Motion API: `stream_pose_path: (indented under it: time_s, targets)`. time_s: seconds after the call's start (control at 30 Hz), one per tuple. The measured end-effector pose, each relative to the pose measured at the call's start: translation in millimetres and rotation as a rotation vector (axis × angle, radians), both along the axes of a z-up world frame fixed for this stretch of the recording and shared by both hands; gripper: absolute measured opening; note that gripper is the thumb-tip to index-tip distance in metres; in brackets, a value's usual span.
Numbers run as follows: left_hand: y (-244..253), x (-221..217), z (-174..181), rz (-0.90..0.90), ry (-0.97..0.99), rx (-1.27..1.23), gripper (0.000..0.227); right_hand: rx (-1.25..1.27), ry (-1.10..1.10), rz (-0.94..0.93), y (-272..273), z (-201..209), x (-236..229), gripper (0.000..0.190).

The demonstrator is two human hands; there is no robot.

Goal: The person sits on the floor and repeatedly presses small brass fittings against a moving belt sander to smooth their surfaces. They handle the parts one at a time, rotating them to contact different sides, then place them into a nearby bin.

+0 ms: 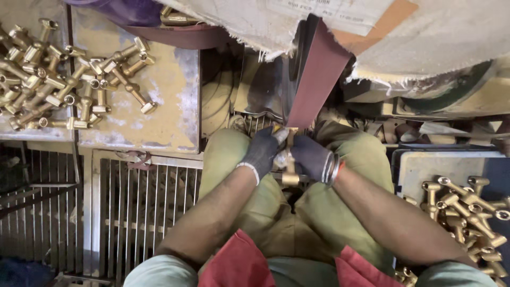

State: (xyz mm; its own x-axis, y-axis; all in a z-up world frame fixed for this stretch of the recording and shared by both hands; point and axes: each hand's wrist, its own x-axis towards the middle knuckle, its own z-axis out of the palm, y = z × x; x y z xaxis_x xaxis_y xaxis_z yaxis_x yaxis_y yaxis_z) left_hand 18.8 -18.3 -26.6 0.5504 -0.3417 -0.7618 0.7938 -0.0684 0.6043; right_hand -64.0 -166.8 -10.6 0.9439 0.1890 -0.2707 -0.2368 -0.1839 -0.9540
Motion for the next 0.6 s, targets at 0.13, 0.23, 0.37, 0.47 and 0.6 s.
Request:
stream_pose_path:
  time_s: [0.13, 0.23, 0.37, 0.47, 0.6]
  targets:
    - [20.7, -21.7, 35.8, -0.26, -0.722, 0.127, 0.029, -0.034, 0.083, 0.012, 12.9, 33.7, -17.3, 0.032]
    - [40.2, -31.7, 91.4, -0.334, -1.141, -0.012, 0.032, -0.416, -0.162, 0.037, 21.9, 81.4, -20.8, 0.027]
    - [62.9, -59.5, 149.6, -0.414, -1.152, -0.116, 0.035, -0.453, -0.478, -0.031, 32.2, 128.5, -45.3, 0.035]
    - [61.8, -60.6, 165.5, -0.369, -1.197, -0.03, 0.037, -0.325, -0.503, 0.049, 25.8, 139.2, -45.3, 0.025]
    - [51.9, -52.8, 137.3, -0.355, -1.033, -0.138, 0.034, -0.634, -0.168, 0.105, 14.0, 101.1, -35.5, 0.019]
